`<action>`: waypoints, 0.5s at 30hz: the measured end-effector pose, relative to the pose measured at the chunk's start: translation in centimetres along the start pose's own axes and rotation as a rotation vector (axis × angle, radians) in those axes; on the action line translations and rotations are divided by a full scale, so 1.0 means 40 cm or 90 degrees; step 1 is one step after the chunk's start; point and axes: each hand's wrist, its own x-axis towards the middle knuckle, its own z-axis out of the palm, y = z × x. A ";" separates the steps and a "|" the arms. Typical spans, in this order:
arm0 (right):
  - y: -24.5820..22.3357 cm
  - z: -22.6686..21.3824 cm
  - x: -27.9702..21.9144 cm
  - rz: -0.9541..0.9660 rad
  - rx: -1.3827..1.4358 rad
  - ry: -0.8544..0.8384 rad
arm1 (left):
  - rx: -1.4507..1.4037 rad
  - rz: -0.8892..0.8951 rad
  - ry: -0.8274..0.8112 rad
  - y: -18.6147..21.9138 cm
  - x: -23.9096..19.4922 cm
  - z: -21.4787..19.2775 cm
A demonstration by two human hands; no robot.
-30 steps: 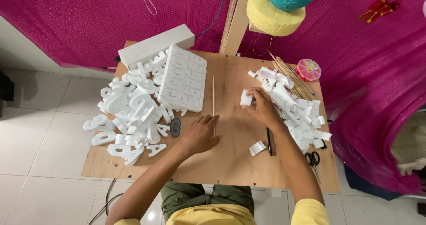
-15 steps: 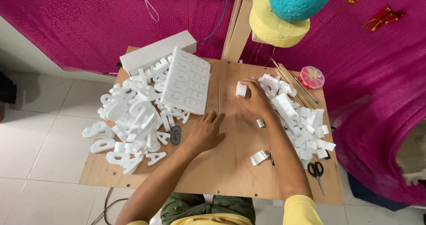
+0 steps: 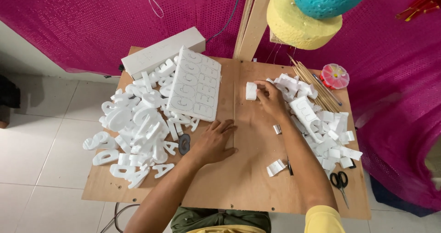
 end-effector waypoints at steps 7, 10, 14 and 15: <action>0.033 0.018 0.012 -0.062 -0.016 0.008 | 0.031 0.029 0.052 0.011 0.005 -0.006; 0.007 0.009 0.004 -0.103 -0.035 -0.007 | 0.037 0.039 0.072 0.004 0.007 0.009; 0.017 0.010 0.003 -0.157 -0.050 -0.001 | 0.044 0.045 0.079 0.006 0.007 0.008; 0.023 0.011 0.004 -0.171 -0.052 0.001 | 0.044 0.042 0.080 0.008 0.006 0.005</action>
